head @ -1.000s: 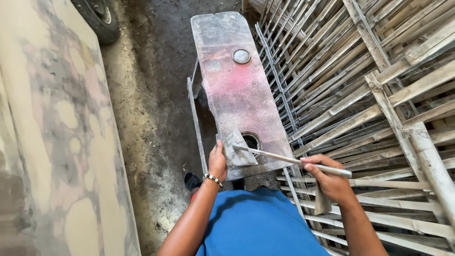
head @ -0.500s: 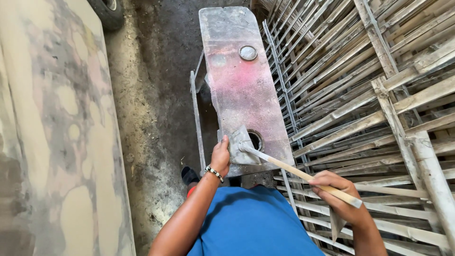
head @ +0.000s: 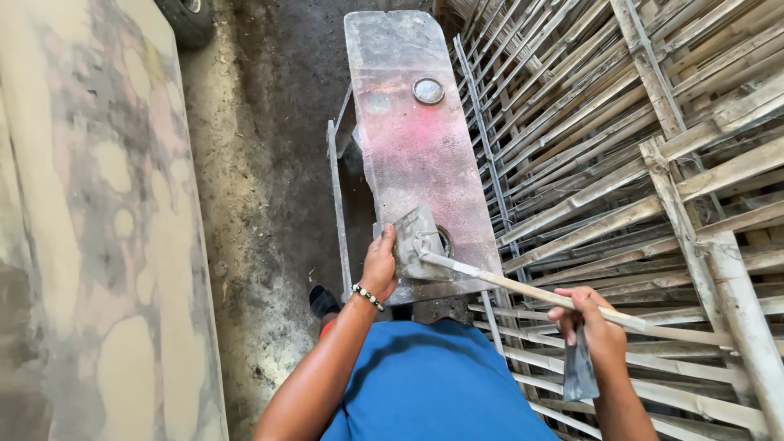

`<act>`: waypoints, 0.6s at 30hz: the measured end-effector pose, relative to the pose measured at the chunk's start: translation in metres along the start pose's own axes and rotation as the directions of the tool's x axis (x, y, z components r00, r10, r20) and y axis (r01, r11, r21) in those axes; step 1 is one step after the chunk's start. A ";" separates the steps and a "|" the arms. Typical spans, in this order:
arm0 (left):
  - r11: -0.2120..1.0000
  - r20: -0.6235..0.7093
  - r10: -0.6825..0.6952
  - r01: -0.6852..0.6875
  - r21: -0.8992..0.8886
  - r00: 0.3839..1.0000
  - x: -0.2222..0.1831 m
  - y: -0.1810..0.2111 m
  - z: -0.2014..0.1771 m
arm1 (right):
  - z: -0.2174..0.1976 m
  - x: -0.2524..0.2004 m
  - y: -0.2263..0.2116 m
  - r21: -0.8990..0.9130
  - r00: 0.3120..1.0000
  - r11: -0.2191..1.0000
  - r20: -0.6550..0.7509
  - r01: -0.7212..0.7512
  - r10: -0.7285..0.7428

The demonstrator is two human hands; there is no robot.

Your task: The person scoops a gray paste from a container using a putty knife and applies it to the side panel of a vehicle. They spread the paste across the surface with the knife, smoothing it out in broad strokes.

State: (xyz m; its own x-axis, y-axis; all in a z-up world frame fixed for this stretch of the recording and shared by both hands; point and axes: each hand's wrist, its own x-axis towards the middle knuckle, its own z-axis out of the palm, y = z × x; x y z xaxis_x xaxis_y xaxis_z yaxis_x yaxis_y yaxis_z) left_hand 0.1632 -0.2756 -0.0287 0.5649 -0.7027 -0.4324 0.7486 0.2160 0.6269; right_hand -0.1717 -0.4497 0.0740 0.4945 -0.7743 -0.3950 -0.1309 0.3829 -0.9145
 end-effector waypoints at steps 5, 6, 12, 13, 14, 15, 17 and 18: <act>0.998 0.025 -0.012 0.013 -0.069 1.000 -0.003 0.002 0.005 | -0.005 0.005 0.023 0.385 0.989 0.912 0.003 -0.140 0.151; 0.998 0.035 -0.005 0.007 -0.070 0.999 -0.002 0.002 0.005 | -0.009 0.007 0.029 0.451 0.984 0.875 0.061 -0.179 0.170; 0.999 0.041 0.025 -0.024 -0.042 0.999 -0.004 0.005 0.006 | 0.011 -0.004 -0.001 0.289 0.989 0.948 -0.014 -0.134 0.144; 0.999 0.042 0.024 -0.022 -0.041 0.999 -0.005 0.004 0.004 | 0.001 0.002 0.013 0.291 0.990 0.948 -0.015 -0.133 0.144; 1.000 0.043 0.021 -0.020 -0.023 0.999 -0.005 0.003 0.003 | -0.009 0.009 0.026 0.169 0.993 0.981 -0.059 -0.095 0.106; 1.000 0.045 0.017 -0.017 -0.007 0.999 -0.005 0.001 0.002 | -0.020 0.015 0.039 0.043 0.993 0.997 -0.099 -0.060 0.064; 1.000 0.029 0.009 -0.009 -0.003 1.000 -0.006 -0.001 0.004 | -0.002 0.006 0.020 -0.024 0.987 0.998 -0.153 -0.056 0.052; 1.000 0.010 0.003 -0.003 0.000 1.000 -0.007 -0.001 0.004 | 0.007 0.002 0.011 -0.092 0.979 0.994 -0.202 -0.056 0.037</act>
State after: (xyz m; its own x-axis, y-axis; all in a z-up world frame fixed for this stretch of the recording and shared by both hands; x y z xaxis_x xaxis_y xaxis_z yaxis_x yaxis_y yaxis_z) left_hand 0.1572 -0.2737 -0.0234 0.5636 -0.7090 -0.4240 0.7468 0.2179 0.6283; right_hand -0.1659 -0.4430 0.0641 0.3055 -0.8454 -0.4382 -0.2368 0.3783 -0.8949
